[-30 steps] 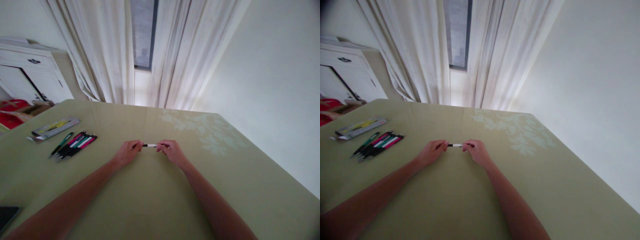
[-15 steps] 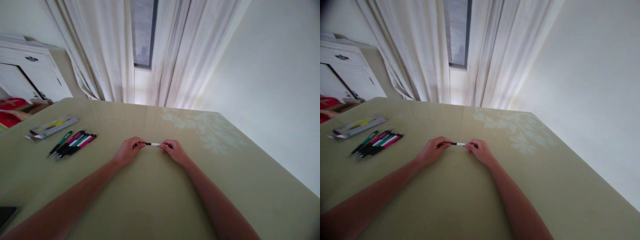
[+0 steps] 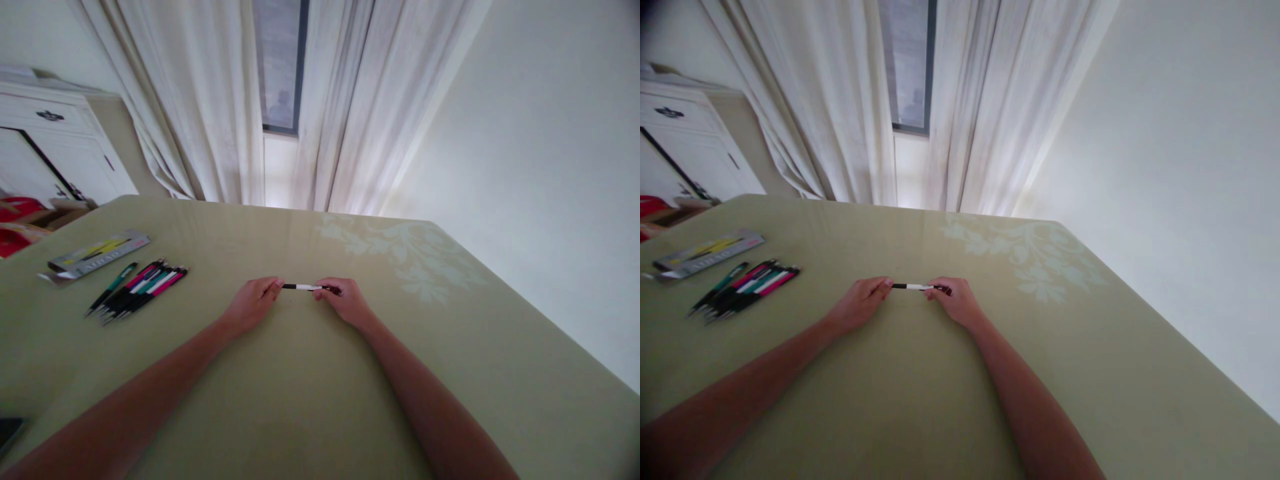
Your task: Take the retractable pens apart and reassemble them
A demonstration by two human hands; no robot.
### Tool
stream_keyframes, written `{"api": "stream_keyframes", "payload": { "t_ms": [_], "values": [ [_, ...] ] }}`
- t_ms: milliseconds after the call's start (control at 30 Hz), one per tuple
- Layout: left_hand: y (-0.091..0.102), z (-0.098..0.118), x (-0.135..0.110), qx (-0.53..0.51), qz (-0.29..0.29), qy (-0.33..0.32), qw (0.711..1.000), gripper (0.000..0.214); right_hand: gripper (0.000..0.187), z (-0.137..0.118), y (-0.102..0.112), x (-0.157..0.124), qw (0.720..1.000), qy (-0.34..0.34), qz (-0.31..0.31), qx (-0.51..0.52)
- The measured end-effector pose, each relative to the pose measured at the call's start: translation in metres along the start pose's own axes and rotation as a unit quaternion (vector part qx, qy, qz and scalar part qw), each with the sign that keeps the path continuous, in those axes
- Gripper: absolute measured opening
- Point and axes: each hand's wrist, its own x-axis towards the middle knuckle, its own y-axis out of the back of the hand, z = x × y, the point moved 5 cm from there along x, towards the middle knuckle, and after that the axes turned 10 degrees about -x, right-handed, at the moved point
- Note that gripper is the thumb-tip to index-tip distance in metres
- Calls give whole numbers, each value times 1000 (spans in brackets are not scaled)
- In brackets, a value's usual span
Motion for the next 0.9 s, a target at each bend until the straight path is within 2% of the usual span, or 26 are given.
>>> {"api": "stream_keyframes", "payload": {
  "t_ms": [167,333,433,533,667,800,900],
  "values": [
    [4,-4,2,-74,38,-8,996,33,26,-3,0,-1,1000,-3,16,-11],
    [7,-6,2,-95,58,8,994,33,28,-1,3,-1,999,-7,32,-12],
    [6,-4,1,-80,43,10,996,36,29,1,3,0,999,-15,40,11],
    [5,-4,0,-66,31,17,997,49,27,2,3,0,999,-18,40,25],
    [6,-5,1,-96,46,-1,994,37,30,2,4,0,998,-21,54,36],
    [6,-8,1,-82,40,4,996,45,31,2,4,0,998,-23,51,37],
    [7,-8,2,-90,55,7,994,38,29,2,5,1,997,-20,58,42]
  ]
}}
